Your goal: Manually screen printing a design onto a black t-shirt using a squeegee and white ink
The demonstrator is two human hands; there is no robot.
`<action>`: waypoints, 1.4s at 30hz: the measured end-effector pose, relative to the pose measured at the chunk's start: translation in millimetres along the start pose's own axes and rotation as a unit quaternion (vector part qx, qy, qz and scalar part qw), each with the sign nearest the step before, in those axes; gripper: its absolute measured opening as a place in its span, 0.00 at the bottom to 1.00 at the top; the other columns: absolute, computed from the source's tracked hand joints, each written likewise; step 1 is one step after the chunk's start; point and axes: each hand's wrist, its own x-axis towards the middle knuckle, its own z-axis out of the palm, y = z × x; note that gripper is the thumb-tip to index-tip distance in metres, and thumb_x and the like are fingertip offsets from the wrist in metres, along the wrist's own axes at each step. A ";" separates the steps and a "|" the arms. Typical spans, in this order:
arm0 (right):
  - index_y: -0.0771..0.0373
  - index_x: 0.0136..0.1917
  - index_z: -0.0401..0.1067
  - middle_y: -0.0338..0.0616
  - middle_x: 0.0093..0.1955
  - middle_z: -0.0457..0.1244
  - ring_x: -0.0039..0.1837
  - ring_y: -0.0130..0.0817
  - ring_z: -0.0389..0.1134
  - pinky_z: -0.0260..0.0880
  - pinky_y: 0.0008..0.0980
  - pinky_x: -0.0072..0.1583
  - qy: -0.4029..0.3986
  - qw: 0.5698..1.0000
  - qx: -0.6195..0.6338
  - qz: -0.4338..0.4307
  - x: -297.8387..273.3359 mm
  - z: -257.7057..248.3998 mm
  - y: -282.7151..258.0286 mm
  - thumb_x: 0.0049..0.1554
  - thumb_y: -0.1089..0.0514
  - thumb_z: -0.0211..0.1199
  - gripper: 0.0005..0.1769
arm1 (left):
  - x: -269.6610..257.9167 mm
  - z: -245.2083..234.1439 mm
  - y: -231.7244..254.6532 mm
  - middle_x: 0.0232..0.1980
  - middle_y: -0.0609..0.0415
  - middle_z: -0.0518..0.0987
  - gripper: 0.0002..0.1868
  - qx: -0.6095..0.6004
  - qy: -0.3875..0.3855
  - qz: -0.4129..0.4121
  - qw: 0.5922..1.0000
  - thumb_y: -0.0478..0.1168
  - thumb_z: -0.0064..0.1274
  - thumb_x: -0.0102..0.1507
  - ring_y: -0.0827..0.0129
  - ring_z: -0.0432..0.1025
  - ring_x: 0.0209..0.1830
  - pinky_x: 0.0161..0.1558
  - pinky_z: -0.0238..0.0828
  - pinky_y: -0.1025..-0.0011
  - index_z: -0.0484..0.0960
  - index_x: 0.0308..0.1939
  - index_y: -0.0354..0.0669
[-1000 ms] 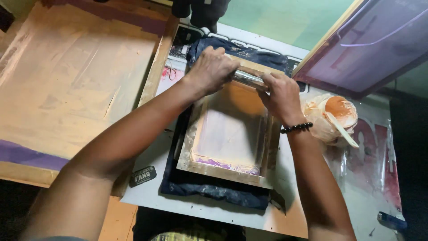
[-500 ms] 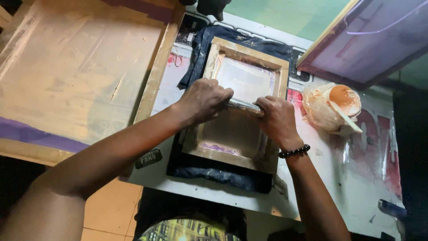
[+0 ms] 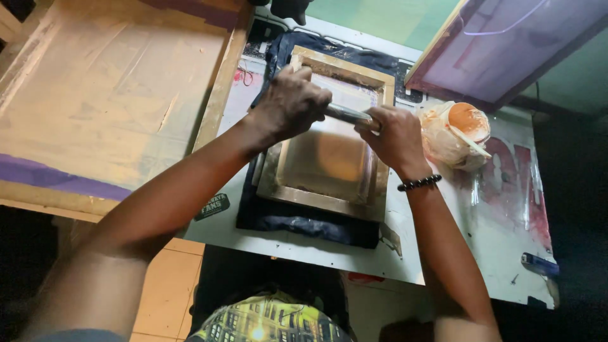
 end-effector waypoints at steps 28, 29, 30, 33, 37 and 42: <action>0.52 0.39 0.73 0.44 0.35 0.65 0.41 0.52 0.71 0.72 0.48 0.42 0.040 0.998 -0.028 -0.028 32.3 51.4 19.0 0.49 0.47 0.72 0.12 | 2.7 63.4 -41.2 0.27 0.49 0.80 0.21 -0.063 -0.070 -0.026 0.995 0.46 0.69 0.51 0.50 0.79 0.35 0.37 0.77 0.56 0.74 0.41 0.52; 0.52 0.39 0.73 0.45 0.35 0.65 0.42 0.53 0.71 0.72 0.49 0.43 0.026 0.999 -0.019 -0.026 23.0 44.3 9.4 0.48 0.46 0.73 0.13 | -7.8 59.9 -33.4 0.27 0.49 0.80 0.20 -0.058 -0.088 -0.026 0.994 0.46 0.68 0.52 0.50 0.80 0.33 0.36 0.77 0.56 0.75 0.42 0.52; 0.52 0.39 0.73 0.45 0.35 0.66 0.42 0.53 0.71 0.72 0.50 0.44 0.013 0.999 -0.013 -0.026 18.4 35.7 2.3 0.47 0.46 0.73 0.13 | -13.8 56.3 -28.4 0.26 0.48 0.80 0.20 -0.052 -0.102 -0.026 0.993 0.47 0.67 0.52 0.49 0.80 0.32 0.35 0.77 0.55 0.76 0.43 0.52; 0.47 0.39 0.73 0.37 0.33 0.65 0.40 0.46 0.71 0.72 0.44 0.44 -0.021 0.999 -0.034 -0.015 -21.2 38.4 -9.4 0.43 0.48 0.72 0.11 | -46.2 22.9 12.7 0.27 0.50 0.80 0.24 -0.052 -0.147 -0.008 0.988 0.45 0.68 0.51 0.51 0.79 0.32 0.36 0.77 0.55 0.74 0.47 0.52; 0.46 0.39 0.73 0.38 0.34 0.65 0.40 0.47 0.70 0.72 0.45 0.44 -0.058 0.998 -0.024 -0.013 -55.1 7.2 -26.5 0.41 0.46 0.72 0.13 | -57.9 -32.1 49.3 0.27 0.54 0.82 0.23 -0.059 -0.171 0.022 0.983 0.45 0.65 0.52 0.55 0.79 0.32 0.34 0.75 0.60 0.76 0.49 0.52; 0.54 0.39 0.75 0.48 0.32 0.65 0.40 0.57 0.70 0.70 0.53 0.43 -0.046 0.999 0.022 -0.017 -19.5 -30.6 -32.9 0.46 0.48 0.73 0.12 | -24.1 -39.5 19.9 0.23 0.56 0.78 0.10 -0.059 -0.108 -0.005 0.992 0.51 0.61 0.58 0.52 0.78 0.31 0.34 0.74 0.55 0.78 0.39 0.58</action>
